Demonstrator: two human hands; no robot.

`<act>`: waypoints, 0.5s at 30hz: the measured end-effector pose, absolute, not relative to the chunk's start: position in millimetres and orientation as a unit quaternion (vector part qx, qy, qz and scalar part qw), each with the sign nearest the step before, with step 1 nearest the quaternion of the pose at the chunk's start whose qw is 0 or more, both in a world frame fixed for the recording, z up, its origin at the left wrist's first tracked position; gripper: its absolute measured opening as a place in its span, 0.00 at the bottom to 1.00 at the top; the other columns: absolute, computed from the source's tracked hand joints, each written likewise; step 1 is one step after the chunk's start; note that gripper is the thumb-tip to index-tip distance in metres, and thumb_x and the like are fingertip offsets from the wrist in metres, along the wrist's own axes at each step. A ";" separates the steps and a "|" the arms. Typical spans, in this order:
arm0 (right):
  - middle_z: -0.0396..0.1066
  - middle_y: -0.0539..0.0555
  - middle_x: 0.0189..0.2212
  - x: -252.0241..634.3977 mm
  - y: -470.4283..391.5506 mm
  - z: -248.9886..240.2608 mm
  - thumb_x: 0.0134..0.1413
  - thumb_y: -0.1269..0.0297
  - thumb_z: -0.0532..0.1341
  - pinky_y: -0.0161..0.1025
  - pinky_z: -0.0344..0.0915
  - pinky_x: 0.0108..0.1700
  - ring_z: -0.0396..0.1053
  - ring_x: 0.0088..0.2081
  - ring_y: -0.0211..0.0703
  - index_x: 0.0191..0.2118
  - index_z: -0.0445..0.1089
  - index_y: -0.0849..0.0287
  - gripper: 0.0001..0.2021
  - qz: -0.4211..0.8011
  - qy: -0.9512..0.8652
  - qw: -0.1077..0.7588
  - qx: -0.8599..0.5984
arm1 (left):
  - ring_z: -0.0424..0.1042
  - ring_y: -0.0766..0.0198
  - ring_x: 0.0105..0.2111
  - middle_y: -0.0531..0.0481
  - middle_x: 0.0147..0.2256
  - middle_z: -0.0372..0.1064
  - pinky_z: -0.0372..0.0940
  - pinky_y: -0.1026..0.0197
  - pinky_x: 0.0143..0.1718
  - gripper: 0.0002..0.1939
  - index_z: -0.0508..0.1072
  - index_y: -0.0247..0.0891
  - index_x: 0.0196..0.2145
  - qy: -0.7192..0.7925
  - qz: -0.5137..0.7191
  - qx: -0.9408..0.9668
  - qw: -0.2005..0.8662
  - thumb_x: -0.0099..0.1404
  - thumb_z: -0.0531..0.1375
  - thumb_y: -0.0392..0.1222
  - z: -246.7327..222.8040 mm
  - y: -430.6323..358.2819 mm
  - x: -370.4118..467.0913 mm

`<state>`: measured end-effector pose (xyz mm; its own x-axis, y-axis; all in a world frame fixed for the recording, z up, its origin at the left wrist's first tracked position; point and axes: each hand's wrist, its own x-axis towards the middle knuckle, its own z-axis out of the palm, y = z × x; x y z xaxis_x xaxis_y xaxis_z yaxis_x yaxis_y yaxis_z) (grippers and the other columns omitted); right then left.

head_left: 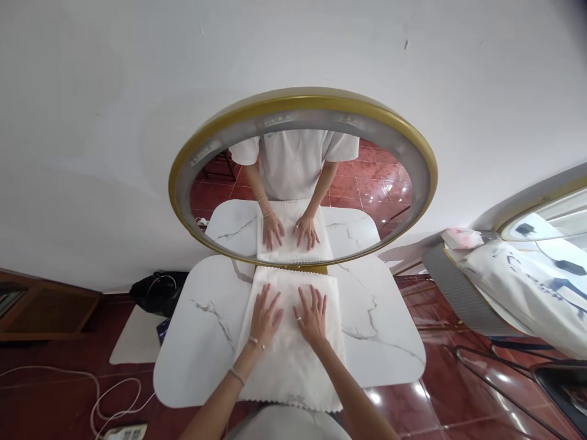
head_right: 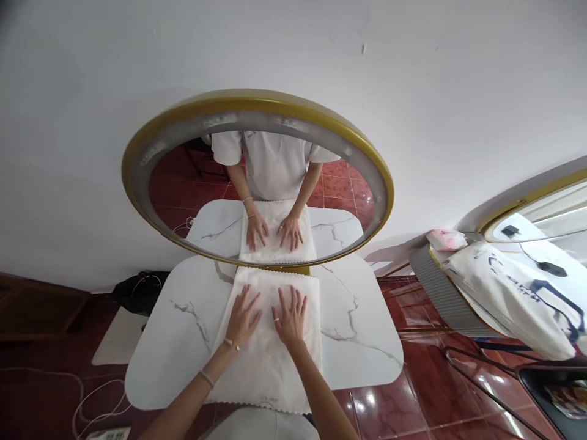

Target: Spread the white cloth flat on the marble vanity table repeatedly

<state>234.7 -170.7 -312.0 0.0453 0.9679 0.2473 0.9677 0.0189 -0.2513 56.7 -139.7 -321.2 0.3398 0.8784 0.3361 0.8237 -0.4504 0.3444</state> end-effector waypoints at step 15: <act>0.32 0.54 0.70 301.1 -153.4 -326.5 0.61 0.41 0.40 0.71 0.30 0.61 0.25 0.69 0.56 0.69 0.34 0.50 0.35 0.002 -0.562 0.022 -0.827 | 0.42 0.47 0.67 0.45 0.69 0.37 0.40 0.40 0.64 0.41 0.49 0.50 0.66 0.435 0.171 0.879 0.095 0.60 0.58 0.61 -319.0 -195.3 100.8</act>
<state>301.1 -153.4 -326.5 0.3685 0.9294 0.0216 0.9292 -0.3675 -0.0385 100.8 -195.3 -319.0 0.5630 0.7968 0.2192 0.7320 -0.6039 0.3153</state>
